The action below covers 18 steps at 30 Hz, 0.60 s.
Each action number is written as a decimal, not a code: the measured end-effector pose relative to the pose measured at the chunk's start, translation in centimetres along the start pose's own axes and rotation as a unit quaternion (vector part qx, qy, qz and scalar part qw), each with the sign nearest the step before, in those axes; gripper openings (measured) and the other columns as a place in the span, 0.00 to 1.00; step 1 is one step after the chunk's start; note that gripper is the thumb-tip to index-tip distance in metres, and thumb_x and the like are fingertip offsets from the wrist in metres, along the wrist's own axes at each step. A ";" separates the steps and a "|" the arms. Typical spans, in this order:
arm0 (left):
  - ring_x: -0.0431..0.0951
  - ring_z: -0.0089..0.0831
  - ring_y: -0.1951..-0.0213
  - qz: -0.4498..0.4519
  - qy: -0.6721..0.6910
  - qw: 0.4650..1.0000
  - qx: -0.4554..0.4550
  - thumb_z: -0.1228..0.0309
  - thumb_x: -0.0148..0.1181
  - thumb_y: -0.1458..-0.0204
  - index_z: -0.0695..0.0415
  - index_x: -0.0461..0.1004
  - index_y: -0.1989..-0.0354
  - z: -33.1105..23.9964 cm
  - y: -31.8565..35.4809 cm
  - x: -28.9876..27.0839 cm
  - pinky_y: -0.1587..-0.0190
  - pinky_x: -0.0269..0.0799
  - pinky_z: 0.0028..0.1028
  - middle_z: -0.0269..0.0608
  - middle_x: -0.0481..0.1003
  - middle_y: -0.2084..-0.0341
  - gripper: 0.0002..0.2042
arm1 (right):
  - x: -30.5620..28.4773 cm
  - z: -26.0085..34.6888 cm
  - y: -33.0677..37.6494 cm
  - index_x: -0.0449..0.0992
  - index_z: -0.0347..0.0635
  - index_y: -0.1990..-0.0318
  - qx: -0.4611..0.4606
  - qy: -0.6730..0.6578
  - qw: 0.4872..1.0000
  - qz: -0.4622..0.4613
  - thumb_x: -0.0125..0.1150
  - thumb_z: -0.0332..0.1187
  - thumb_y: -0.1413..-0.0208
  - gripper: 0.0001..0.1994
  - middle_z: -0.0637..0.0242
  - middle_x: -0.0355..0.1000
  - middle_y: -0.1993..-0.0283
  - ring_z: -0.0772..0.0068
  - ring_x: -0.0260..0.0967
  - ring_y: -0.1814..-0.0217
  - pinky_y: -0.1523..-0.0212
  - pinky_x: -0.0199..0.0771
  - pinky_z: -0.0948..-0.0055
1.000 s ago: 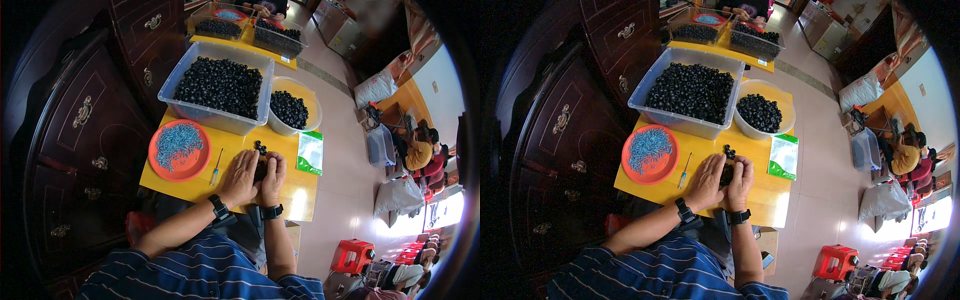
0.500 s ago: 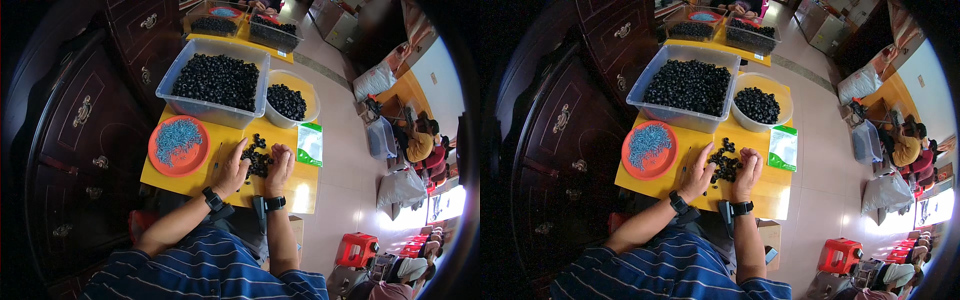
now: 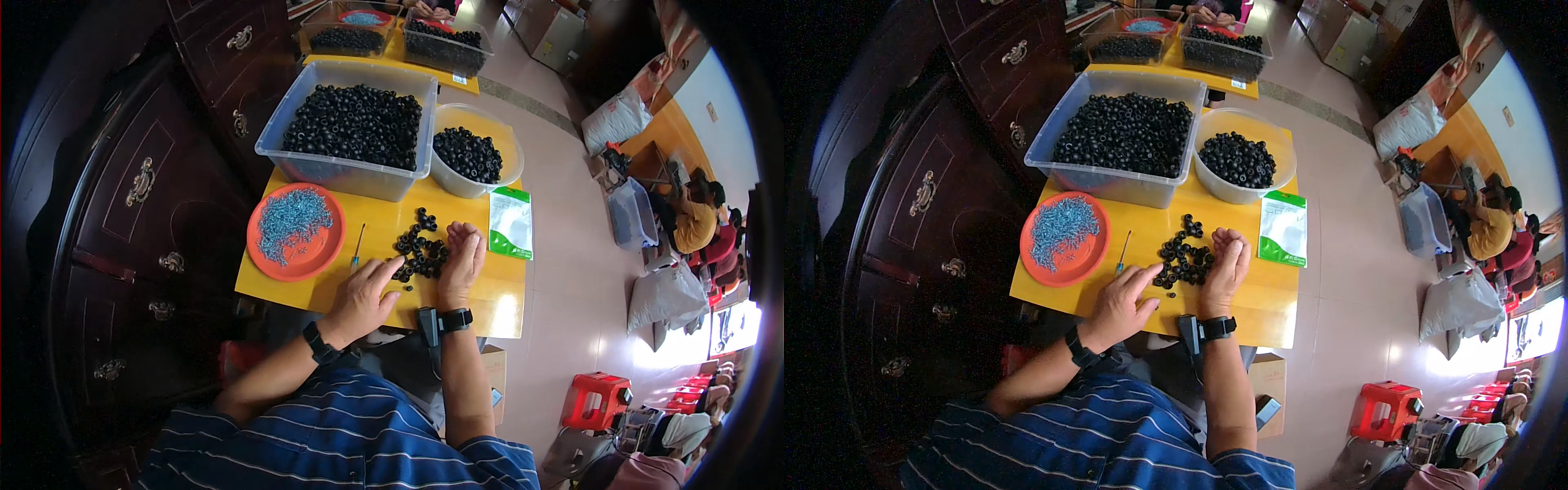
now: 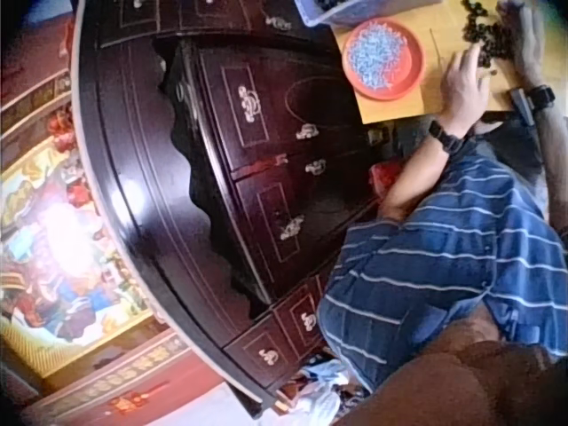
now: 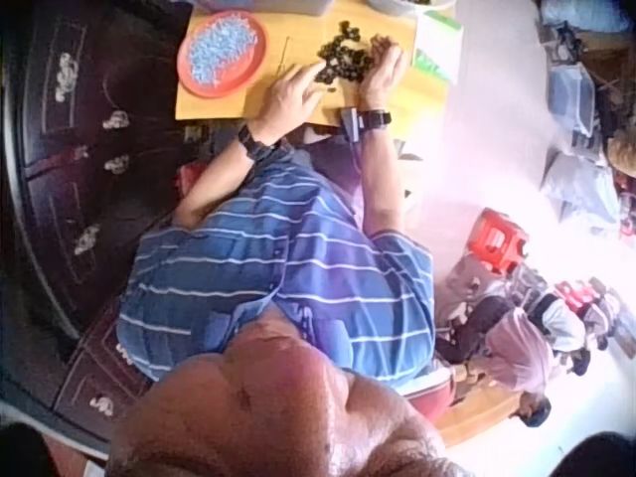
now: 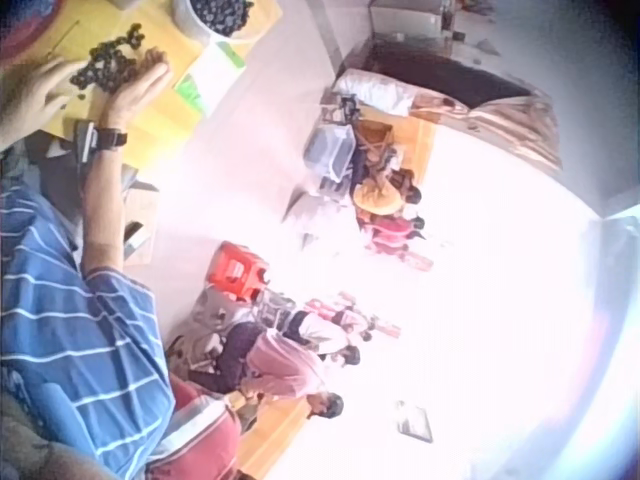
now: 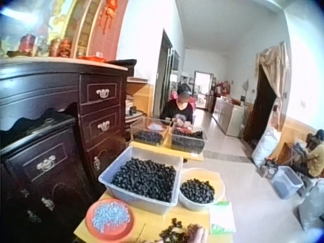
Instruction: The recorder is sorting and inspecting small black plastic or rubber components at a table, using tweezers for fine manipulation.
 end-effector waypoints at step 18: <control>0.80 0.49 0.68 0.049 -0.052 0.997 0.022 0.70 0.66 0.46 0.57 0.78 0.68 1.6 -1.2 2.1 0.67 0.75 0.43 0.45 0.77 0.72 0.05 | -3.8 4.2 6.8 0.74 0.37 0.52 -0.031 0.158 0.987 0.013 0.53 0.25 0.30 0.05 0.66 0.75 0.58 0.76 0.72 0.53 0.47 0.72 0.75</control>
Point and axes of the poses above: each hand's wrist, its own y-axis away from the middle knuckle, its own x-axis out of the palm, z = x × y, the point moved 3 cm from there along -y, towards the middle knuckle
